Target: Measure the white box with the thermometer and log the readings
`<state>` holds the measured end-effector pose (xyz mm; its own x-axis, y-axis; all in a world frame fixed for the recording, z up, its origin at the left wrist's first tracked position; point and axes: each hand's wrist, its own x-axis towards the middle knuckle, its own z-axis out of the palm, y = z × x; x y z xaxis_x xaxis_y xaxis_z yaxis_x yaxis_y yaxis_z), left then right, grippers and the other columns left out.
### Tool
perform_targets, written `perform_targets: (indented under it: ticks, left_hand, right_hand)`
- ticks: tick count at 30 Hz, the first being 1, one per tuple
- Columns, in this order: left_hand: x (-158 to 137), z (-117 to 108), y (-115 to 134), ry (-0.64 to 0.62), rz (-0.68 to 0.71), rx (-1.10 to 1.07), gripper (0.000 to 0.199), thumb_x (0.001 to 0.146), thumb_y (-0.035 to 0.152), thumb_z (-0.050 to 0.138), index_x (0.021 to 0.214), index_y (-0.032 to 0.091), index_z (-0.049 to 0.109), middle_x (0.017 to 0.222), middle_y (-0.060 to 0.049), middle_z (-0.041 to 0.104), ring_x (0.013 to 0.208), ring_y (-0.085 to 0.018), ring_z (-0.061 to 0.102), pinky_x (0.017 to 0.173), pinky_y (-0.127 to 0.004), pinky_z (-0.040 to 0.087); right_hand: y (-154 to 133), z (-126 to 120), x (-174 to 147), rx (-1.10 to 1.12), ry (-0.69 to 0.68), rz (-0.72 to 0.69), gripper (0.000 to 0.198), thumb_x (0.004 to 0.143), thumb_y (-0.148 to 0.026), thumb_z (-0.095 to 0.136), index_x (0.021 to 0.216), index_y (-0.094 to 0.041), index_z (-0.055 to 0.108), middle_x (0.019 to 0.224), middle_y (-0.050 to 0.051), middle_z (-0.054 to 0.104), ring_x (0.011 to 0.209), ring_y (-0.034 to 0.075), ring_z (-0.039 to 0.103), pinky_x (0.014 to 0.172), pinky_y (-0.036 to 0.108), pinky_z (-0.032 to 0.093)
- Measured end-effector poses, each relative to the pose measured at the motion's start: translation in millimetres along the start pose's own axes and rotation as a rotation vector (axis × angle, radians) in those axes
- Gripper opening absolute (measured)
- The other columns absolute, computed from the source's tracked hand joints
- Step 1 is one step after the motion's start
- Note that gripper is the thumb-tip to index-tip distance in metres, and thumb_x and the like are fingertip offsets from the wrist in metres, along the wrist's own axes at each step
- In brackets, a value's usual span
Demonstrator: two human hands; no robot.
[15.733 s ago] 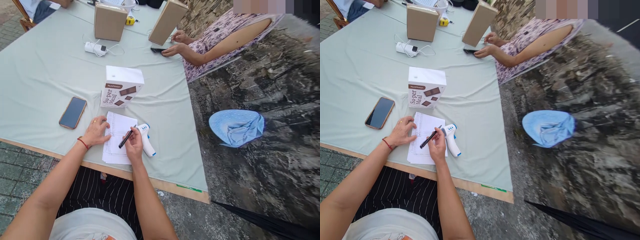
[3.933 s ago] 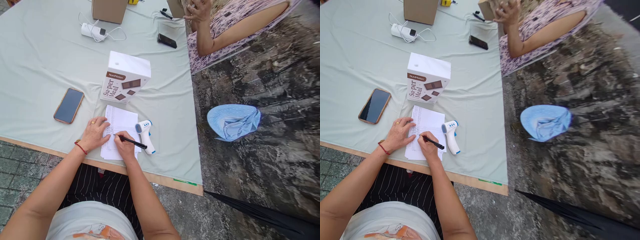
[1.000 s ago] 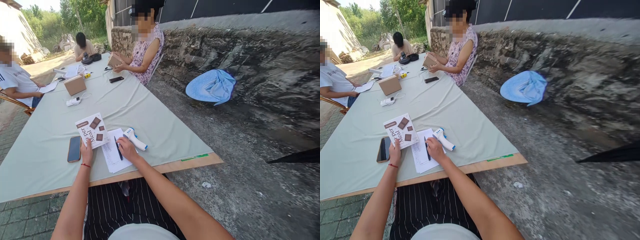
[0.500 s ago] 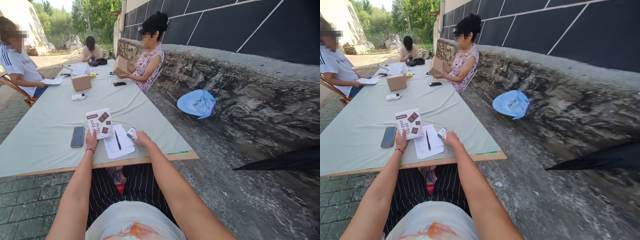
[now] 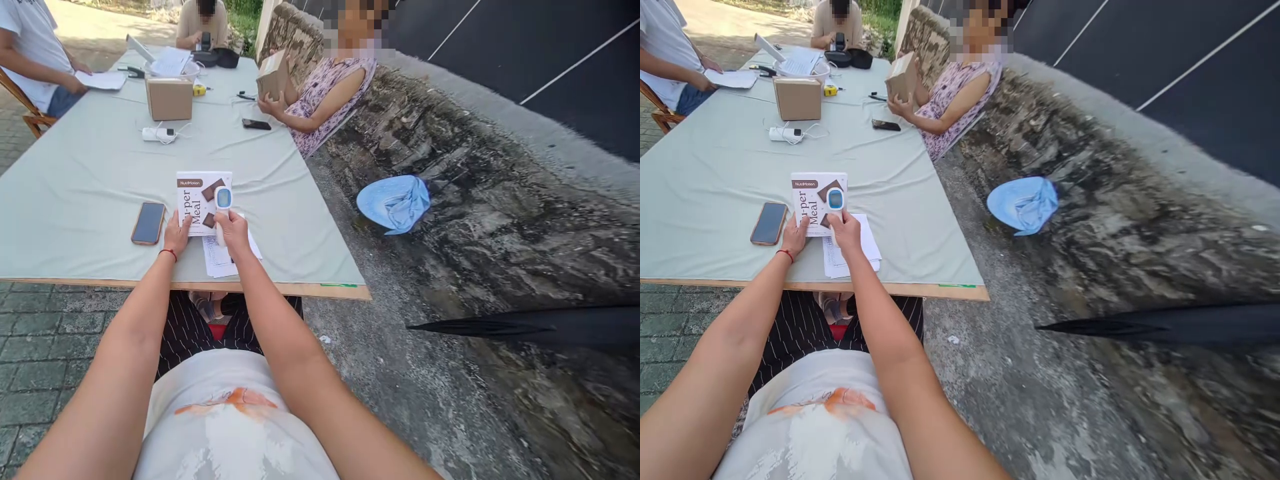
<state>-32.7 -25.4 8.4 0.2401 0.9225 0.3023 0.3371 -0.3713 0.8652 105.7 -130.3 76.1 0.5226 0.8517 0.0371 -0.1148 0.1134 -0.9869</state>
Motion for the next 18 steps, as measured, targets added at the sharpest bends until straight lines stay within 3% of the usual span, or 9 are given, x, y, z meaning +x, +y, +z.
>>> perform_targets:
  ticks: [4, 12, 18]
  left_hand:
    - [-0.7, -2.2, 2.7, -0.016, 0.027, 0.019, 0.062, 0.091, 0.066, 0.047, 0.128, 0.018, 0.06, 0.116, -0.015, 0.065, 0.114, -0.032, 0.057, 0.1, -0.044, 0.041]
    - [-4.2, -0.3, 2.0, -0.003, 0.029, 0.028, 0.058, 0.091, 0.062, 0.049, 0.129, 0.019, 0.059, 0.114, -0.014, 0.066, 0.113, -0.032, 0.058, 0.098, -0.043, 0.042]
    - [-8.0, 0.4, 1.0, 0.014, -0.003, 0.001, 0.054, 0.09, 0.058, 0.053, 0.13, 0.021, 0.058, 0.12, -0.013, 0.064, 0.116, -0.03, 0.056, 0.102, -0.043, 0.04]
  right_hand:
    - [7.2, -3.1, 6.2, 0.156, -0.005, 0.088, 0.034, 0.069, -0.051, 0.068, 0.073, -0.019, 0.057, 0.061, -0.003, 0.056, 0.057, 0.011, 0.045, 0.051, 0.024, 0.034]
    - [9.1, -3.1, 10.2, 0.073, -0.06, 0.061, 0.031, 0.068, -0.047, 0.069, 0.07, -0.019, 0.059, 0.057, -0.006, 0.053, 0.053, 0.008, 0.041, 0.052, 0.023, 0.033]
    - [12.8, 3.4, 9.8, 0.056, -0.035, 0.064, 0.03, 0.068, -0.047, 0.068, 0.073, -0.019, 0.06, 0.061, -0.004, 0.057, 0.057, 0.01, 0.047, 0.054, 0.023, 0.036]
